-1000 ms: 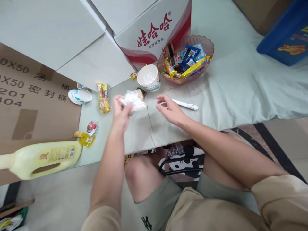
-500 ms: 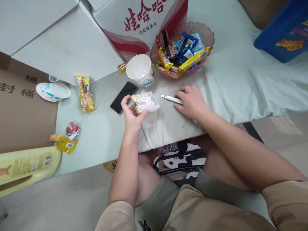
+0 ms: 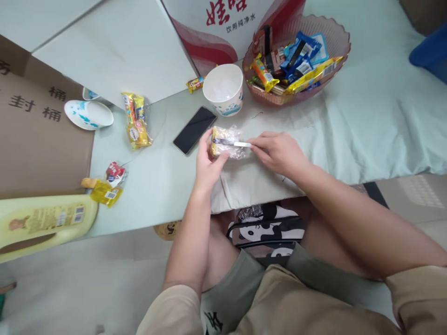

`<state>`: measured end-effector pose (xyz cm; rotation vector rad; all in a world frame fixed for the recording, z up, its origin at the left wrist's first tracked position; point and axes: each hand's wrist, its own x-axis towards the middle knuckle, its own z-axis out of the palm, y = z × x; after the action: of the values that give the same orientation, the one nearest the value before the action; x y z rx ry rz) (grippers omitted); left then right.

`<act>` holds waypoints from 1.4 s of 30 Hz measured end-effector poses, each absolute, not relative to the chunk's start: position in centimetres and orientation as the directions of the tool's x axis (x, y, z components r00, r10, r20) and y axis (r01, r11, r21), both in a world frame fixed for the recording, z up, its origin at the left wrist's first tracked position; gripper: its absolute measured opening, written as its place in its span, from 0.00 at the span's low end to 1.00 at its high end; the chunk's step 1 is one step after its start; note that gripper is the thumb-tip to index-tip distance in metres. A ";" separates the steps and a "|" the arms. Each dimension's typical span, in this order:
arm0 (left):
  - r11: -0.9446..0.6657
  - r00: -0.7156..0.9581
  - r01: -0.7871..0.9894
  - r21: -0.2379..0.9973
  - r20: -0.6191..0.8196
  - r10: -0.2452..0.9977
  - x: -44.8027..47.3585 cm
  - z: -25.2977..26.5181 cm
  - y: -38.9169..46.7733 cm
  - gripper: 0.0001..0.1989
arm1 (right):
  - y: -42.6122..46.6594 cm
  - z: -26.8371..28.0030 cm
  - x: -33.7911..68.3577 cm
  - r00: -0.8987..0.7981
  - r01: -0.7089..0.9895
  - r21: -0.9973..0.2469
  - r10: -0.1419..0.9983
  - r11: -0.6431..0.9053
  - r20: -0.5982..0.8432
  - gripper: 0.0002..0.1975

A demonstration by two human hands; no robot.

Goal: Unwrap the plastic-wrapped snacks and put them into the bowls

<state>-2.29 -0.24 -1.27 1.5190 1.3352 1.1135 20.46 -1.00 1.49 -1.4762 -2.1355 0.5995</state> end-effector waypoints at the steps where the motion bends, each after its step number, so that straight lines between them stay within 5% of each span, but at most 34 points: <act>1: -0.101 0.017 0.274 0.956 0.100 0.995 -2.6 -1.3 -0.2 0.39 | -0.8 1.2 20.9 -0.282 0.761 -0.573 0.951 0.304 0.130 0.18; 5: -0.117 -0.051 0.390 0.913 0.149 0.988 -3.9 -1.1 -0.3 0.36 | -0.1 0.3 22.9 -0.121 0.848 -0.494 0.977 0.194 0.176 0.14; 9: -0.229 -0.003 0.625 0.746 0.296 0.955 -4.0 -0.5 -0.4 0.39 | -0.4 0.3 23.0 -0.077 0.847 -0.498 0.970 0.187 0.232 0.15; 12: -0.259 0.050 0.630 0.732 0.295 0.954 -3.3 -0.2 -0.3 0.26 | -0.8 0.2 22.0 -0.161 0.803 -0.540 0.965 0.250 0.208 0.16; 15: -0.230 -0.019 0.476 0.849 0.272 0.962 -2.8 -0.2 -0.3 0.20 | -1.0 0.1 20.9 -0.282 0.684 -0.626 0.927 0.375 0.247 0.17; 20: -0.107 0.048 0.100 0.989 0.103 0.994 -2.3 0.1 -0.8 0.29 | -1.2 0.0 19.7 -0.414 0.421 -0.748 0.843 0.512 0.344 0.24; 27: 0.041 0.021 -0.147 0.988 -0.039 0.999 -1.6 1.1 -1.3 0.24 | -1.4 0.1 20.2 -0.271 0.324 -0.871 0.918 0.370 0.289 0.27; 33: 0.038 -0.118 -0.372 0.928 -0.087 0.989 -1.8 1.4 -0.9 0.20 | -1.7 0.4 19.7 -0.376 0.313 -0.863 0.886 0.396 0.270 0.32; 39: 0.034 -0.256 -0.505 0.863 -0.187 0.949 -3.0 1.3 -0.1 0.11 | -1.8 0.4 18.9 -0.422 0.351 -0.794 0.840 0.497 0.340 0.04; 42: 0.046 -0.402 -0.482 0.875 -0.267 0.876 -4.2 0.9 0.5 0.09 | -1.4 0.7 19.8 -0.295 0.389 -0.799 0.883 0.459 0.364 0.02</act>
<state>-4.22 0.55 0.86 0.4643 1.2295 1.5959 19.77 -1.44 0.67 -1.0701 -1.8779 0.7503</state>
